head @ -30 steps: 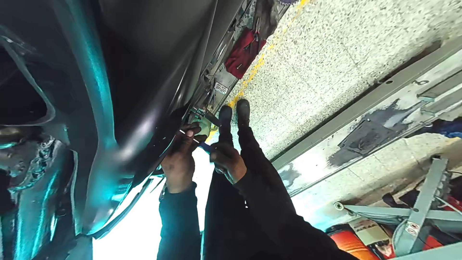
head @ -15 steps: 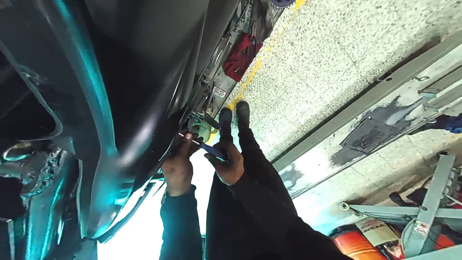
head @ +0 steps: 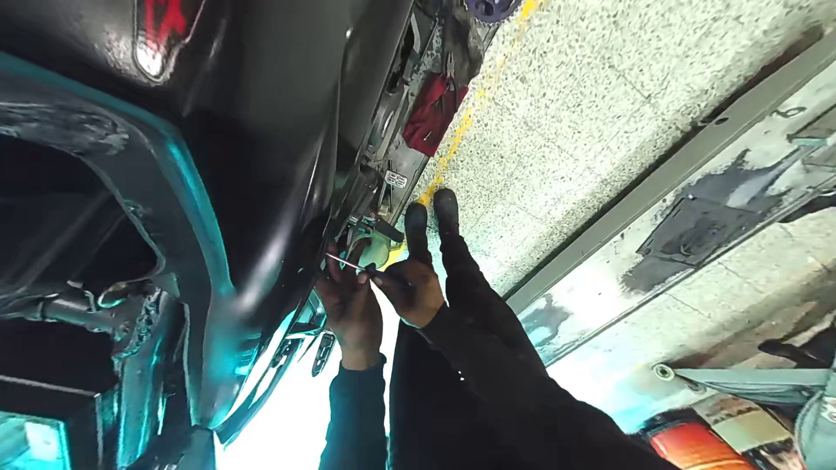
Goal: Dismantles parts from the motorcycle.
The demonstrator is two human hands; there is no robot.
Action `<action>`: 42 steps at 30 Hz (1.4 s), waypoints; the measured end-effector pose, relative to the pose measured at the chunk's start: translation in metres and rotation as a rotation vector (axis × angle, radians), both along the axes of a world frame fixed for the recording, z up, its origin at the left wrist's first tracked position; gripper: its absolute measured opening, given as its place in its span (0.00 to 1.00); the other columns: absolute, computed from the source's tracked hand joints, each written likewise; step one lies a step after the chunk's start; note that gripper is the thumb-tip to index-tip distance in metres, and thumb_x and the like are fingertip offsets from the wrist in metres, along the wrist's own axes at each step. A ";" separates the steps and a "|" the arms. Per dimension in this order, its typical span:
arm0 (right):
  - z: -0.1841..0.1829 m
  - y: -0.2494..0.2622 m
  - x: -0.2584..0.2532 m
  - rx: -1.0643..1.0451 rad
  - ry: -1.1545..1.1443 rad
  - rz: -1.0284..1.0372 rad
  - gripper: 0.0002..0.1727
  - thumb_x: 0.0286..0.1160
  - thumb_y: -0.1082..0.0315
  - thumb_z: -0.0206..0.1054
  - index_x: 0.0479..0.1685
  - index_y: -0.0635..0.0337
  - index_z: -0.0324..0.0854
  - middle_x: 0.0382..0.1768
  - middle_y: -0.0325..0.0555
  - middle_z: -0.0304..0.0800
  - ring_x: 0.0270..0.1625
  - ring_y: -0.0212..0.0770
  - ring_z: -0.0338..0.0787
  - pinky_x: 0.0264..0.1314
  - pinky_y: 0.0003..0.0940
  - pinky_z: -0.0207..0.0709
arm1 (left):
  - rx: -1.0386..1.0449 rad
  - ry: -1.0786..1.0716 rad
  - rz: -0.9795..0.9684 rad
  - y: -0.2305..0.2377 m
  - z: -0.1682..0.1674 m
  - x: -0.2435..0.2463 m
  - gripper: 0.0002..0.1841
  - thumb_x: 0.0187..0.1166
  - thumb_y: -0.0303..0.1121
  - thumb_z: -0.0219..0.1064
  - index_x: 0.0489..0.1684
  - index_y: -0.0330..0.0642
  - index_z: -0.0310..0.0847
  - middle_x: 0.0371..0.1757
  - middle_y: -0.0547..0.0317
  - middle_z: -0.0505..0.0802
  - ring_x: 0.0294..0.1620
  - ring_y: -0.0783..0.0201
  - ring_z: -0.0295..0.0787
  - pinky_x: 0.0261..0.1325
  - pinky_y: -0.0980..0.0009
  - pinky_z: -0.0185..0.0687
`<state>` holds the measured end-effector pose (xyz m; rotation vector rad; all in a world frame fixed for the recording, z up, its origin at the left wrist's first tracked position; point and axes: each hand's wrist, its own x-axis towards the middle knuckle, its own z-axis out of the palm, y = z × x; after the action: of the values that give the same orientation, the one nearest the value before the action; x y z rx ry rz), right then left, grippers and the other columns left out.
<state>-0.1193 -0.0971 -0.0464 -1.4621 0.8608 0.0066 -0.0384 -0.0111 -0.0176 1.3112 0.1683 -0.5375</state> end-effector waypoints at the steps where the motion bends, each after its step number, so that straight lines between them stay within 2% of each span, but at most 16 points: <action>1: 0.004 -0.007 0.006 0.288 0.098 0.017 0.19 0.85 0.55 0.65 0.33 0.61 0.90 0.25 0.37 0.89 0.27 0.27 0.85 0.35 0.28 0.81 | 0.026 0.000 -0.011 0.002 0.001 0.000 0.40 0.76 0.18 0.66 0.89 0.46 0.50 0.87 0.54 0.73 0.80 0.51 0.77 0.76 0.51 0.80; 3: -0.001 -0.020 0.014 0.958 0.175 -0.003 0.26 0.92 0.50 0.52 0.32 0.60 0.85 0.16 0.35 0.81 0.14 0.26 0.73 0.16 0.22 0.66 | 0.093 0.004 -0.038 0.005 0.003 -0.001 0.41 0.76 0.18 0.67 0.90 0.45 0.48 0.85 0.56 0.74 0.78 0.54 0.78 0.74 0.53 0.82; 5: -0.006 -0.023 0.012 1.179 0.065 0.050 0.16 0.88 0.54 0.58 0.39 0.56 0.80 0.18 0.33 0.77 0.13 0.26 0.69 0.13 0.21 0.63 | 0.149 0.017 -0.079 0.003 0.006 0.002 0.45 0.75 0.21 0.70 0.90 0.43 0.42 0.86 0.54 0.72 0.75 0.56 0.81 0.68 0.57 0.87; 7: -0.006 -0.023 0.007 0.876 -0.017 0.091 0.15 0.70 0.66 0.76 0.51 0.62 0.81 0.33 0.38 0.83 0.24 0.25 0.77 0.24 0.20 0.73 | 0.198 0.030 -0.128 0.004 0.010 0.003 0.47 0.74 0.22 0.70 0.91 0.39 0.36 0.88 0.51 0.67 0.79 0.56 0.78 0.72 0.58 0.84; 9: -0.008 -0.013 0.002 0.424 -0.020 0.009 0.23 0.57 0.61 0.85 0.46 0.65 0.83 0.37 0.43 0.88 0.38 0.31 0.85 0.43 0.29 0.83 | 0.345 0.040 -0.193 0.003 0.021 0.005 0.46 0.76 0.22 0.69 0.92 0.33 0.38 0.88 0.46 0.68 0.78 0.57 0.79 0.74 0.61 0.84; 12: -0.007 -0.006 -0.003 0.029 0.008 0.016 0.22 0.73 0.50 0.76 0.44 0.64 0.90 0.38 0.47 0.94 0.41 0.38 0.92 0.49 0.41 0.88 | 0.696 -0.077 -0.406 0.002 0.062 0.010 0.33 0.78 0.27 0.70 0.83 0.26 0.65 0.78 0.41 0.82 0.72 0.59 0.87 0.72 0.64 0.86; 15: 0.000 -0.017 0.008 0.607 0.104 0.026 0.22 0.91 0.53 0.56 0.40 0.61 0.88 0.22 0.34 0.85 0.19 0.25 0.77 0.23 0.23 0.73 | 0.601 -0.495 -0.430 0.010 0.127 0.022 0.12 0.77 0.28 0.72 0.55 0.36 0.89 0.62 0.50 0.94 0.63 0.56 0.92 0.65 0.60 0.92; 17: -0.002 -0.025 0.010 1.033 0.073 0.010 0.21 0.91 0.50 0.52 0.46 0.58 0.82 0.19 0.32 0.79 0.13 0.25 0.70 0.14 0.21 0.65 | 0.577 -0.752 -0.384 0.017 0.170 0.049 0.09 0.78 0.30 0.73 0.51 0.49 0.92 0.60 0.62 0.94 0.65 0.59 0.90 0.68 0.60 0.89; 21: -0.011 -0.024 0.004 0.418 0.044 -0.011 0.28 0.55 0.60 0.87 0.53 0.64 0.83 0.44 0.44 0.91 0.42 0.33 0.89 0.49 0.31 0.86 | 0.840 -0.884 -0.448 0.027 0.189 0.119 0.24 0.75 0.33 0.77 0.67 0.32 0.79 0.63 0.48 0.90 0.63 0.56 0.89 0.69 0.54 0.87; 25: -0.009 -0.012 0.001 -0.059 -0.039 -0.051 0.21 0.69 0.54 0.79 0.47 0.64 0.89 0.42 0.49 0.94 0.45 0.38 0.93 0.55 0.39 0.88 | 1.021 -1.139 -0.438 0.026 0.145 0.141 0.25 0.76 0.41 0.75 0.61 0.29 0.78 0.53 0.42 0.87 0.51 0.58 0.87 0.58 0.60 0.85; 29: 0.000 -0.021 0.010 0.490 0.124 -0.070 0.19 0.89 0.57 0.60 0.42 0.63 0.88 0.24 0.36 0.88 0.23 0.26 0.83 0.29 0.25 0.80 | 1.223 -1.179 -0.484 0.022 0.147 0.134 0.26 0.81 0.47 0.69 0.58 0.28 0.78 0.55 0.34 0.83 0.56 0.50 0.83 0.64 0.58 0.78; 32: -0.004 -0.036 0.013 0.960 0.087 -0.032 0.14 0.85 0.59 0.65 0.55 0.62 0.81 0.23 0.37 0.81 0.16 0.27 0.72 0.15 0.22 0.66 | 1.236 -1.178 -0.572 0.025 0.151 0.137 0.21 0.84 0.46 0.65 0.50 0.30 0.82 0.57 0.34 0.80 0.58 0.49 0.80 0.65 0.59 0.76; 35: -0.002 -0.035 0.006 0.418 0.015 0.046 0.28 0.60 0.59 0.84 0.57 0.65 0.81 0.42 0.44 0.88 0.38 0.33 0.86 0.43 0.29 0.83 | 1.353 -1.141 -0.719 0.025 0.161 0.136 0.21 0.89 0.45 0.59 0.55 0.32 0.85 0.62 0.28 0.79 0.59 0.43 0.81 0.63 0.55 0.78; 38: 0.002 -0.021 0.000 -0.026 -0.018 -0.054 0.23 0.69 0.55 0.78 0.51 0.67 0.89 0.47 0.55 0.94 0.51 0.46 0.93 0.61 0.45 0.86 | 1.486 -1.155 -0.800 0.017 0.167 0.130 0.23 0.92 0.44 0.51 0.62 0.33 0.83 0.67 0.21 0.81 0.51 0.34 0.89 0.46 0.45 0.84; 40: 0.004 -0.024 0.005 0.053 0.057 -0.015 0.18 0.81 0.54 0.68 0.47 0.62 0.91 0.37 0.46 0.95 0.39 0.37 0.92 0.49 0.40 0.87 | 1.443 -1.185 -0.772 0.016 0.164 0.130 0.21 0.92 0.42 0.52 0.59 0.32 0.84 0.62 0.26 0.86 0.51 0.38 0.90 0.47 0.48 0.84; 42: 0.007 -0.035 0.015 0.499 0.229 0.039 0.25 0.92 0.49 0.55 0.43 0.61 0.88 0.25 0.39 0.87 0.23 0.31 0.82 0.31 0.31 0.79 | 1.387 -1.228 -0.739 0.018 0.160 0.130 0.20 0.92 0.40 0.54 0.57 0.30 0.84 0.55 0.30 0.90 0.52 0.43 0.91 0.51 0.52 0.84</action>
<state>-0.1039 -0.1317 -0.0395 -1.0180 0.9334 0.3983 0.0917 0.0071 0.1427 2.8484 -1.2152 -0.0398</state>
